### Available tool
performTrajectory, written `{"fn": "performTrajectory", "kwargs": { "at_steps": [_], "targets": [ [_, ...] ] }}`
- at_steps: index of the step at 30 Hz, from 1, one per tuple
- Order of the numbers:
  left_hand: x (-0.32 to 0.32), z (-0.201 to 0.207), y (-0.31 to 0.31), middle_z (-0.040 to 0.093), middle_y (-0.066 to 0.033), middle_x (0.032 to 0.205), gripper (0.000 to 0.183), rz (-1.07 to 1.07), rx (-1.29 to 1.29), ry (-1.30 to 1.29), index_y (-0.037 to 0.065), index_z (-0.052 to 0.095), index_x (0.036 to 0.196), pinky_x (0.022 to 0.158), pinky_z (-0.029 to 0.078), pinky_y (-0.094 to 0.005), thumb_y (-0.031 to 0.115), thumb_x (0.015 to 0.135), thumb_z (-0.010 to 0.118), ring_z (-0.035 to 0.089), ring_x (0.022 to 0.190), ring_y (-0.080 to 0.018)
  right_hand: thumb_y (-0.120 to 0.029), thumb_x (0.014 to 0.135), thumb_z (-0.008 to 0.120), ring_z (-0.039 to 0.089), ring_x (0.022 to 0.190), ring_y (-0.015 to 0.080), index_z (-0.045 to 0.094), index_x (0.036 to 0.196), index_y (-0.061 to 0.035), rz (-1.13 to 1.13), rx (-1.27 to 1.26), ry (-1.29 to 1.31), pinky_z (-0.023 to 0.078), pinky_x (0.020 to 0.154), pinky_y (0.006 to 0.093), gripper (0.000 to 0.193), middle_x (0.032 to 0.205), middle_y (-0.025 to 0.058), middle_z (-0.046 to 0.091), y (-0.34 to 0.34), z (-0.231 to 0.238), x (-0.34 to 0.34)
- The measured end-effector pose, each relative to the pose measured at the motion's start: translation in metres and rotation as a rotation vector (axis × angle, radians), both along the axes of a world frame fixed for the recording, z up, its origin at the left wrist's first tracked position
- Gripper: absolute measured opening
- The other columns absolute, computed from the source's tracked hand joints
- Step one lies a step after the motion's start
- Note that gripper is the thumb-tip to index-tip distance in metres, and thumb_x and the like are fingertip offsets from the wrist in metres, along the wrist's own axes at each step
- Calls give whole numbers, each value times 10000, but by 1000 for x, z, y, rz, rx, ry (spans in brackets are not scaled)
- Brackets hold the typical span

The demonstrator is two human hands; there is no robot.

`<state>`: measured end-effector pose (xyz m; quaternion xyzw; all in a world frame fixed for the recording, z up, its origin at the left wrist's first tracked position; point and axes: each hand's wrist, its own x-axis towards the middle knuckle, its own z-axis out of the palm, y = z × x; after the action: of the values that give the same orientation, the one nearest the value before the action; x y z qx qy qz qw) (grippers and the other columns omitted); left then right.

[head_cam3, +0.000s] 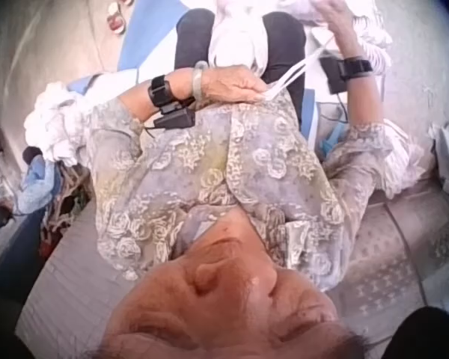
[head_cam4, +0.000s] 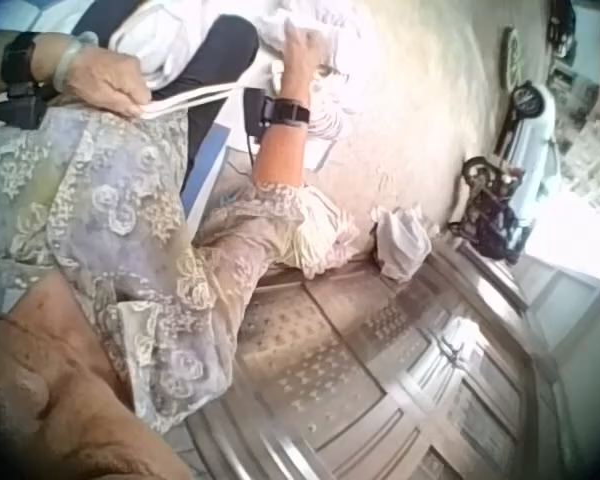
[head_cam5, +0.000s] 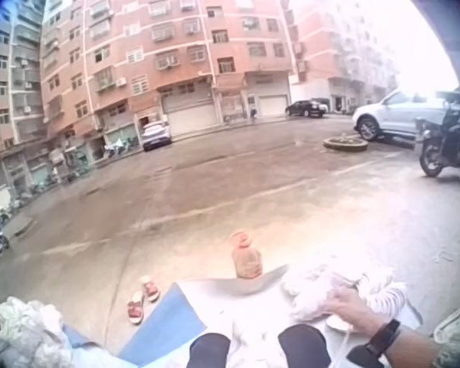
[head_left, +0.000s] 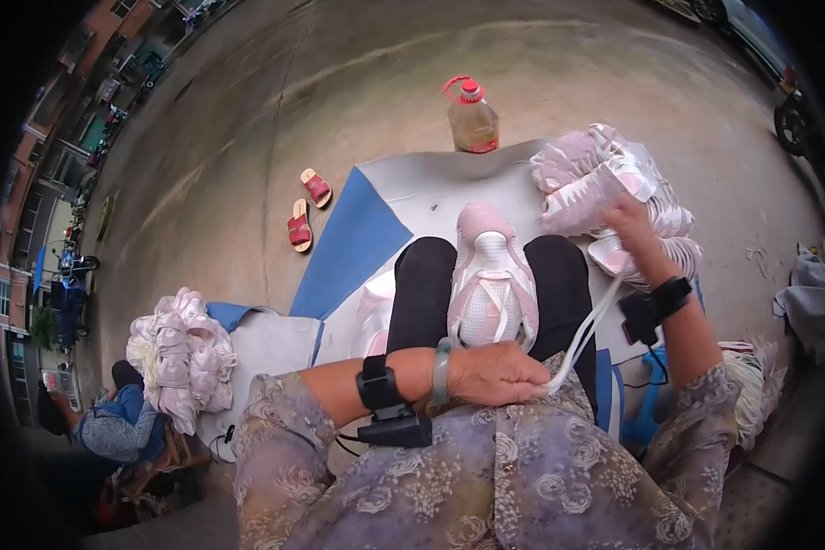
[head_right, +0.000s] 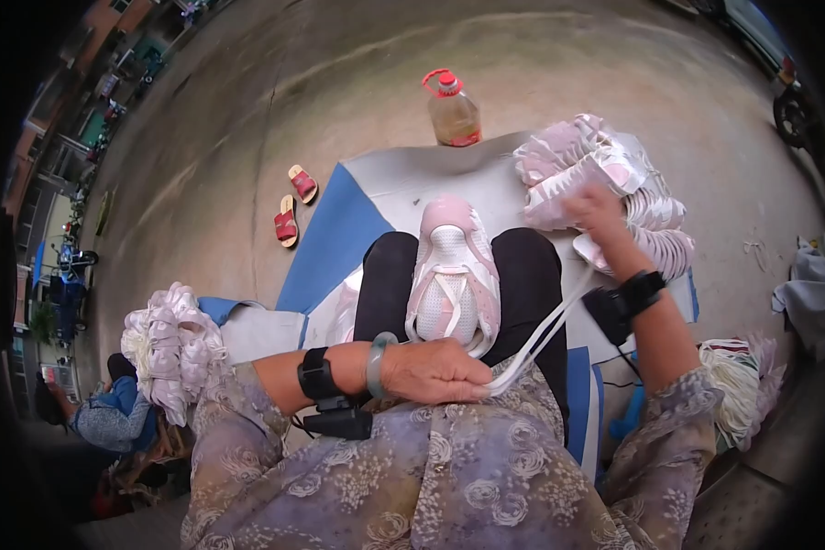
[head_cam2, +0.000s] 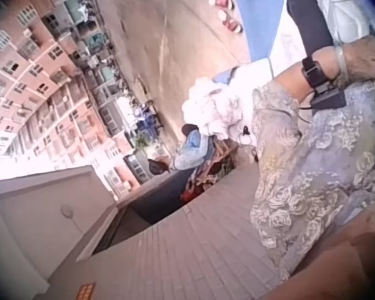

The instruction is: The recorder is lacing up pink and white sneakers as part of a manufacturing or assembly process.

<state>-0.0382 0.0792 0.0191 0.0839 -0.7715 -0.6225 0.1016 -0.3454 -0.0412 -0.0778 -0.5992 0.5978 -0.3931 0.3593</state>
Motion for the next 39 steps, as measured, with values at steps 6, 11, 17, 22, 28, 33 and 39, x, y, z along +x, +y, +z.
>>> {"fn": "performTrajectory", "kwargs": {
  "at_steps": [6,11,17,22,28,33,39],
  "targets": [
    [19,-10,-13,435,-105,628,319,-83,42,-154,-3,440,741,565,368,-331,249,936,444,418,566,-187,-449,697,706,602,805,324,526,1000,10,218,81,322,470,715,398,578,828,206,606,20,35,158],
    [29,-12,-14,467,-103,633,250,17,168,-129,-5,486,777,584,386,-325,211,901,462,453,584,-175,-477,695,703,597,895,400,480,1091,24,196,87,279,472,760,436,676,900,270,604,21,28,161],
    [15,-16,-16,408,-74,609,301,-72,219,-49,2,450,741,563,361,-314,236,929,449,400,572,-142,-234,724,674,622,634,286,565,920,-38,372,-337,484,484,592,375,298,684,142,602,46,50,161],
    [6,-20,-13,407,-81,595,306,-137,147,-21,-2,438,728,560,359,-322,233,924,453,406,563,-148,-96,728,569,632,610,278,524,741,-66,722,-411,954,491,519,386,55,636,109,611,63,65,183],
    [6,-19,-10,441,-96,595,302,-94,62,-13,-1,451,731,558,363,-333,233,920,448,429,548,-187,-125,698,604,653,651,161,694,670,-127,900,-513,1258,472,488,307,95,689,29,659,69,76,202],
    [3,-16,-6,460,-90,594,304,-75,74,-33,1,467,725,561,372,-327,233,921,451,458,553,-172,-122,682,600,647,638,164,669,648,-111,966,-582,1255,460,479,310,78,658,31,640,65,67,198],
    [5,-12,-9,500,-58,645,268,-51,98,-82,-7,487,750,593,396,-290,207,910,471,486,613,-124,-114,722,547,618,608,295,597,681,-53,625,-434,937,478,542,403,89,659,139,608,63,60,181]
  ]
}}
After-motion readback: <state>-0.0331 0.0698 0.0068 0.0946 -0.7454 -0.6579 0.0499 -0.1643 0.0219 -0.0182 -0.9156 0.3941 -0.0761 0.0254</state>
